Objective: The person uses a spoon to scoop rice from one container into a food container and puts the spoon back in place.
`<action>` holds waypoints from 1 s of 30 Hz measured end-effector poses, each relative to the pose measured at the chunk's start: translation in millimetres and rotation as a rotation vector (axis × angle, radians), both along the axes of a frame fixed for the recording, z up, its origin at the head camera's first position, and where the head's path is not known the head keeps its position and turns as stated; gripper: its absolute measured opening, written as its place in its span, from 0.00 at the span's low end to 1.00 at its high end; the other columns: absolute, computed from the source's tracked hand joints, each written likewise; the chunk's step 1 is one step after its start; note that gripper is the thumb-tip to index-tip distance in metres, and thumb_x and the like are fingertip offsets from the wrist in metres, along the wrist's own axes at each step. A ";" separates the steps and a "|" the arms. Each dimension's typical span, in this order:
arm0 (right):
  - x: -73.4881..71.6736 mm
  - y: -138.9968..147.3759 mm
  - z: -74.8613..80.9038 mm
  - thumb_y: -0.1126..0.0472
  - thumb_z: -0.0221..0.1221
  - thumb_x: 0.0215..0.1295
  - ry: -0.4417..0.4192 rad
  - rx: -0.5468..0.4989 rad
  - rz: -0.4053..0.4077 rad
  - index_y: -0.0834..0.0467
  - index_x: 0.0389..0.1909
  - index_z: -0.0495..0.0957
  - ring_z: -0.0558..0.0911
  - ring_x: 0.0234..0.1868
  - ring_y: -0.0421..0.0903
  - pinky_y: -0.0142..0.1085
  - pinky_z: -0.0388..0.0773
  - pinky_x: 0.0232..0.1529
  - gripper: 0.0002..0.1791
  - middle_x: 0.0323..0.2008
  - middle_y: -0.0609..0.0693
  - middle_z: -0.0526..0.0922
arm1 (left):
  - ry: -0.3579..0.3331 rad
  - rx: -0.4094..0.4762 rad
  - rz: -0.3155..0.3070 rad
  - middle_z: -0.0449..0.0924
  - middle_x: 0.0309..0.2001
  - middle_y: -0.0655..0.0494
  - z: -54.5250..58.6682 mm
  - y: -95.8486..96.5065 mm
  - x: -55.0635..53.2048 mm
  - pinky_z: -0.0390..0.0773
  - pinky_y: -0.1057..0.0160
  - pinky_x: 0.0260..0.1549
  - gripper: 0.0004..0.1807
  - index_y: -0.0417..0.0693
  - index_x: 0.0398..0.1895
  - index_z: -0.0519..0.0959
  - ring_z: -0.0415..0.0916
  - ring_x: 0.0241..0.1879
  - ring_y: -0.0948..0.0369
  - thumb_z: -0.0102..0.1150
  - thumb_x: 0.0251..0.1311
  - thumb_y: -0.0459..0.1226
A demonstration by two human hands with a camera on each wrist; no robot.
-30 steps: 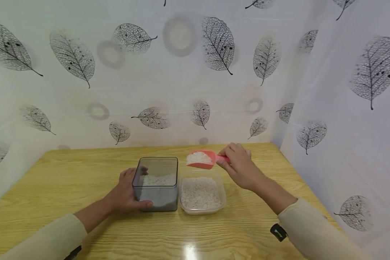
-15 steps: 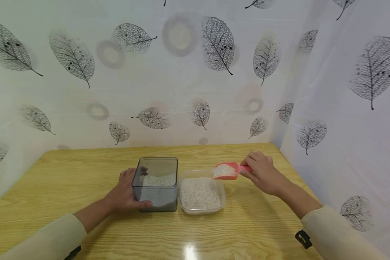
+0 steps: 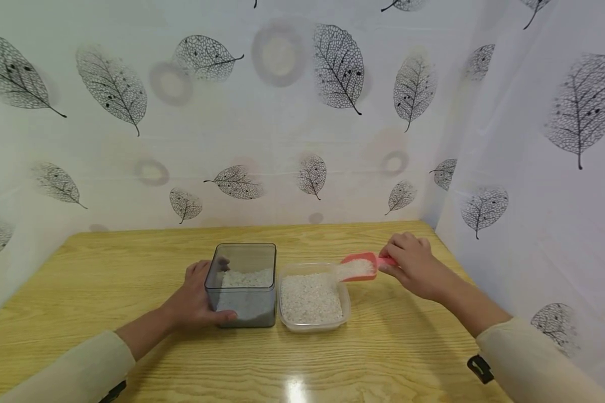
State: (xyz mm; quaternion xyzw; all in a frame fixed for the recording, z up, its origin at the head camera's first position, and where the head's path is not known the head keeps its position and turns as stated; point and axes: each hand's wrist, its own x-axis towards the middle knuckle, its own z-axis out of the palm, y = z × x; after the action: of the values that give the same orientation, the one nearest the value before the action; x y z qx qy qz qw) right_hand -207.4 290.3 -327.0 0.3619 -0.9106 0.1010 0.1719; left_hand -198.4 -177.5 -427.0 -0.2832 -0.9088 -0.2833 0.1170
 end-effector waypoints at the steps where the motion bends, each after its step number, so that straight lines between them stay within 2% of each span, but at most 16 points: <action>1: 1.0 0.5 0.8 0.61 0.65 0.64 0.001 0.005 -0.002 0.51 0.38 0.80 0.64 0.40 0.38 0.42 0.53 0.42 0.04 0.37 0.39 0.74 | 0.000 -0.002 0.001 0.71 0.58 0.46 -0.1 0.0 -0.1 0.53 0.41 0.64 0.60 0.38 0.68 0.61 0.65 0.59 0.49 0.67 0.41 0.70; 6: 6.5 1.7 5.1 0.59 0.65 0.64 0.006 0.012 0.016 0.48 0.37 0.80 0.64 0.41 0.37 0.42 0.54 0.43 0.04 0.37 0.37 0.73 | 0.004 -0.003 -0.003 0.71 0.58 0.46 -0.2 0.2 -0.7 0.53 0.41 0.64 0.60 0.38 0.68 0.61 0.65 0.60 0.48 0.67 0.40 0.70; 17: 16.5 -1.7 9.8 0.52 0.62 0.66 0.081 0.065 0.148 0.42 0.38 0.79 0.63 0.41 0.35 0.37 0.48 0.42 0.03 0.38 0.32 0.71 | -0.001 -0.007 0.001 0.71 0.57 0.47 0.5 0.7 0.0 0.53 0.41 0.63 0.60 0.38 0.68 0.61 0.65 0.58 0.49 0.68 0.40 0.69; 26: 24.5 -9.9 25.8 0.50 0.64 0.63 0.105 0.096 0.206 0.42 0.39 0.79 0.65 0.43 0.35 0.35 0.51 0.43 0.05 0.39 0.33 0.71 | -0.009 -0.016 0.007 0.71 0.58 0.47 1.4 0.7 0.5 0.53 0.41 0.64 0.60 0.38 0.68 0.61 0.65 0.59 0.49 0.68 0.40 0.69; 30: 25.8 -18.9 30.7 0.44 0.58 0.68 0.149 0.096 0.234 0.44 0.39 0.80 0.66 0.43 0.38 0.38 0.53 0.45 0.10 0.39 0.35 0.71 | -0.013 -0.015 0.009 0.71 0.59 0.46 1.5 0.7 0.9 0.53 0.41 0.64 0.60 0.38 0.69 0.60 0.65 0.60 0.49 0.68 0.40 0.69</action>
State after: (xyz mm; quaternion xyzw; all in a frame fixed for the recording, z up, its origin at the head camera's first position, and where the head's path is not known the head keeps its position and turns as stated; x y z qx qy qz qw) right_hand -181.6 271.4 -296.4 0.4797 -0.8508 0.0497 0.2086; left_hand -197.4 -176.8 -425.5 -0.2782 -0.9128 -0.2778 0.1105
